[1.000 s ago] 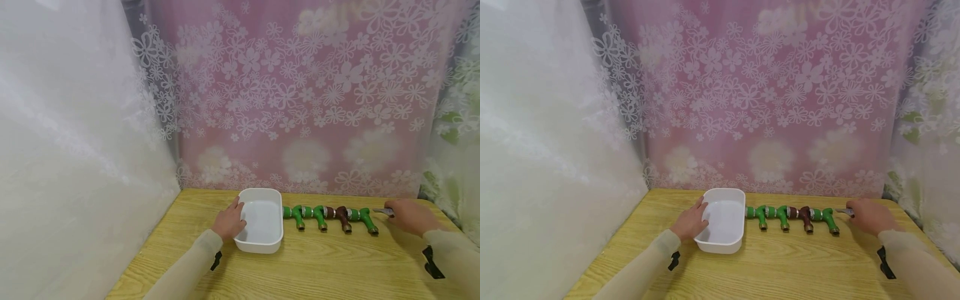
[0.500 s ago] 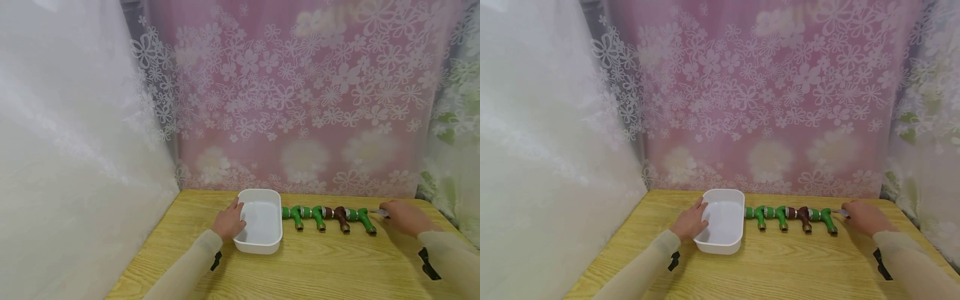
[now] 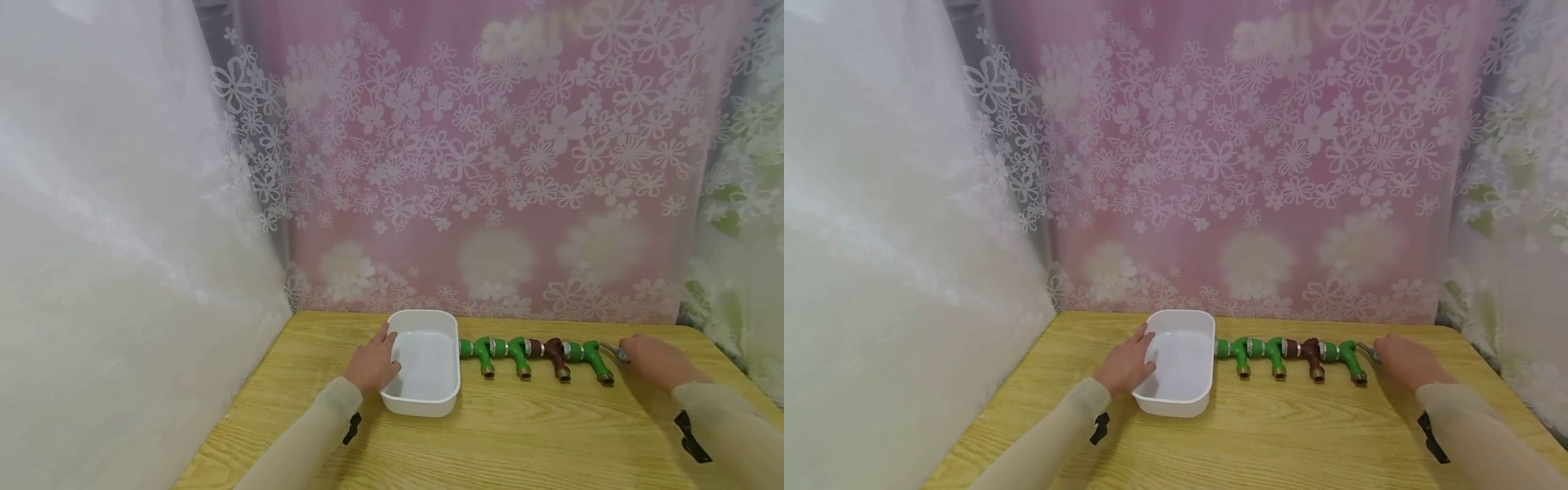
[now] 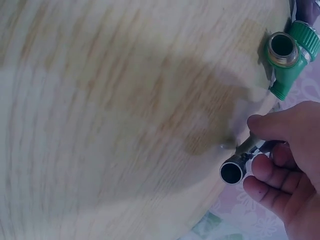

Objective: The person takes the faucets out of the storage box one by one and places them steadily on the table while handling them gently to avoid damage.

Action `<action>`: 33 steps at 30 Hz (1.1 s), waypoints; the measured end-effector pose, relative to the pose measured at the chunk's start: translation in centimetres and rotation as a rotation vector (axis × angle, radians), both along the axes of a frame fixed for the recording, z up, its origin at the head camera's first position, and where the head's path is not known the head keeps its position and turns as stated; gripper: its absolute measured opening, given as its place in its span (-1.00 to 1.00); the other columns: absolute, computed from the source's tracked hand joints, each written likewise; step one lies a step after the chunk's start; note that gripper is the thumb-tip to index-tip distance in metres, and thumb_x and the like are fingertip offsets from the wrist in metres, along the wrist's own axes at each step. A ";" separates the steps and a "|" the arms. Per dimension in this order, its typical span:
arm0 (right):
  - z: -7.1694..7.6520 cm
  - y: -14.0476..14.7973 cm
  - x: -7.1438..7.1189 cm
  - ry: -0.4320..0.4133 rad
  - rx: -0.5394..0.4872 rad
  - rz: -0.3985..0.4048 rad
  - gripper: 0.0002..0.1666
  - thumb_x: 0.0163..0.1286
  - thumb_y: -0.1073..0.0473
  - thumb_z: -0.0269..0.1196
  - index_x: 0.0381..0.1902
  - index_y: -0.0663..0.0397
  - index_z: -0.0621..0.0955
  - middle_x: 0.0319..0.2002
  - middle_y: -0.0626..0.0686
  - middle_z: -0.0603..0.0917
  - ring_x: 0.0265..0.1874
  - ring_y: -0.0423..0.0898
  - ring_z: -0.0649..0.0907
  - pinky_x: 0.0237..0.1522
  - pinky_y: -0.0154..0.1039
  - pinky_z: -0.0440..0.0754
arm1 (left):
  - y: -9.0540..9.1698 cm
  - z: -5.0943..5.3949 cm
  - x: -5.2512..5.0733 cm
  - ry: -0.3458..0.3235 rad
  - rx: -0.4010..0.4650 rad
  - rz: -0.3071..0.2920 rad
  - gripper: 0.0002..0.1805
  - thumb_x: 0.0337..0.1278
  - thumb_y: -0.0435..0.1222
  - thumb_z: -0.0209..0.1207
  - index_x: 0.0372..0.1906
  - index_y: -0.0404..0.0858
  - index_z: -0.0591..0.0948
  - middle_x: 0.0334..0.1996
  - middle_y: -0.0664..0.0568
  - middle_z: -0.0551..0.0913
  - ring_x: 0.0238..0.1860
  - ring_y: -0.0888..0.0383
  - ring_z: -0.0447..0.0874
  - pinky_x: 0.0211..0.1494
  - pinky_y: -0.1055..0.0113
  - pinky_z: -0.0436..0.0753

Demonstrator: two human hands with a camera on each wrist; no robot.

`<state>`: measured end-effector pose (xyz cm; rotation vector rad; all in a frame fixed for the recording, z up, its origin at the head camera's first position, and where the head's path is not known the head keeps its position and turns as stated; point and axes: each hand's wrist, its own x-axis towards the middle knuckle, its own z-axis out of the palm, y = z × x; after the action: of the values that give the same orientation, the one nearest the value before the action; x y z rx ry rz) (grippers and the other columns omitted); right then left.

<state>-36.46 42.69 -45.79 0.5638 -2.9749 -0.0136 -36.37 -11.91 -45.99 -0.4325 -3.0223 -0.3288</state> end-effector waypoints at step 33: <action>-0.4 -1.6 0.3 -0.057 -0.036 -0.029 -0.93 0.28 0.39 0.26 -0.27 0.30 0.62 -0.41 0.12 0.66 -0.45 0.06 0.66 -0.42 0.05 0.61 | 0.1 0.1 0.1 0.003 0.002 0.009 -0.29 0.37 -0.10 0.10 0.54 -0.21 0.27 0.61 -0.10 0.06 0.48 -0.11 0.34 0.36 -0.28 0.41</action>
<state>-36.19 41.09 -46.21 0.5258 -3.0320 0.0541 -36.24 -11.83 -45.93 -0.4182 -3.0200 -0.3304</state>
